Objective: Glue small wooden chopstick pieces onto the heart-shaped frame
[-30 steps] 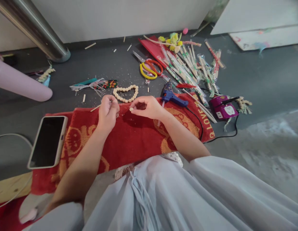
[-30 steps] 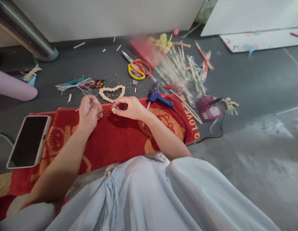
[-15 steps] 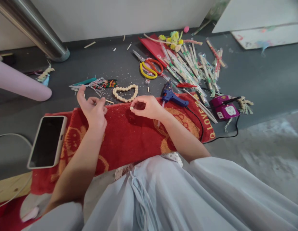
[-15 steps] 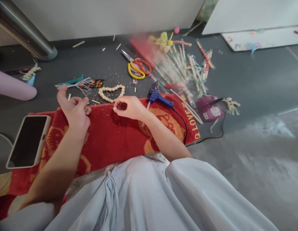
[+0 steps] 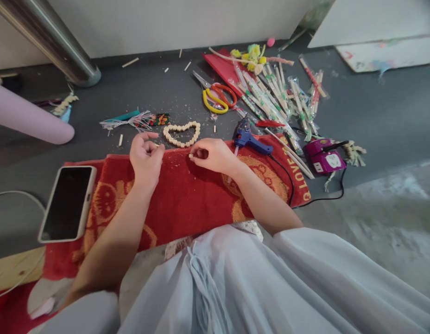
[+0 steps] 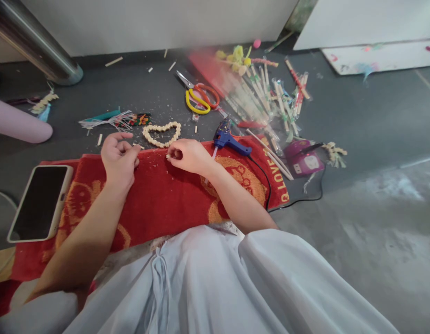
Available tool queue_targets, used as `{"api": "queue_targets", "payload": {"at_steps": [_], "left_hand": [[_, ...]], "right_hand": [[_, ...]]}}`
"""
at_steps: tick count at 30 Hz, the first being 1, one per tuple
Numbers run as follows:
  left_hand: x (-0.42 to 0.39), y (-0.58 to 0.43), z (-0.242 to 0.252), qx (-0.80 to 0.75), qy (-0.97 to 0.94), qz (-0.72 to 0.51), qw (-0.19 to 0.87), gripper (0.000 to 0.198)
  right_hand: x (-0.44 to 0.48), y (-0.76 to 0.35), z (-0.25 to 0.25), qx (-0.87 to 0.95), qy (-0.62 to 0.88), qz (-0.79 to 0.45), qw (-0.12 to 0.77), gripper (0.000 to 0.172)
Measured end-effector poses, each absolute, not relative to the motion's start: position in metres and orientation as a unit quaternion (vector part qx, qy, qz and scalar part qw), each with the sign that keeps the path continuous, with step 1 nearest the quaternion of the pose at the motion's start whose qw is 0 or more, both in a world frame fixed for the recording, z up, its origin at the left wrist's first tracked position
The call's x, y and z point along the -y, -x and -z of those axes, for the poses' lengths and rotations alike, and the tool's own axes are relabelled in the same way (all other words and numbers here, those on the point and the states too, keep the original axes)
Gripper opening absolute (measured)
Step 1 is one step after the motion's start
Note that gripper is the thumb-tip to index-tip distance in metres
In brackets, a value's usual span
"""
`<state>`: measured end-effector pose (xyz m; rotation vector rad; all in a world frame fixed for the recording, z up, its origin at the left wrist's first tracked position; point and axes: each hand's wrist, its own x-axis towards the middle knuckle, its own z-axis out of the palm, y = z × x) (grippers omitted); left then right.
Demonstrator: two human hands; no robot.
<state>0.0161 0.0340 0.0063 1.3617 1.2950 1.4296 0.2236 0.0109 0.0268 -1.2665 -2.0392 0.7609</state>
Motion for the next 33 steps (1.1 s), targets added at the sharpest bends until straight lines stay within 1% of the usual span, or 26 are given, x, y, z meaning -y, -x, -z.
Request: {"api": "queue_targets", "payload": {"at_steps": [4, 8, 18, 33], "left_hand": [[-0.031, -0.018, -0.010, -0.526, -0.546, -0.531, 0.378, 0.019], [-0.029, -0.018, -0.010, -0.535, -0.558, -0.511, 0.375, 0.016], [-0.027, -0.020, -0.013, -0.534, -0.574, -0.498, 0.371, 0.014], [-0.020, -0.030, -0.034, -0.567, -0.585, -0.457, 0.356, 0.016]], "right_hand": [[-0.011, -0.223, -0.028, 0.773, 0.482, -0.284, 0.298, 0.009], [-0.011, -0.223, -0.027, 0.775, 0.481, -0.283, 0.296, 0.009], [-0.012, -0.222, -0.025, 0.777, 0.485, -0.282, 0.285, 0.009], [-0.011, -0.222, -0.026, 0.780, 0.483, -0.279, 0.283, 0.010]]}}
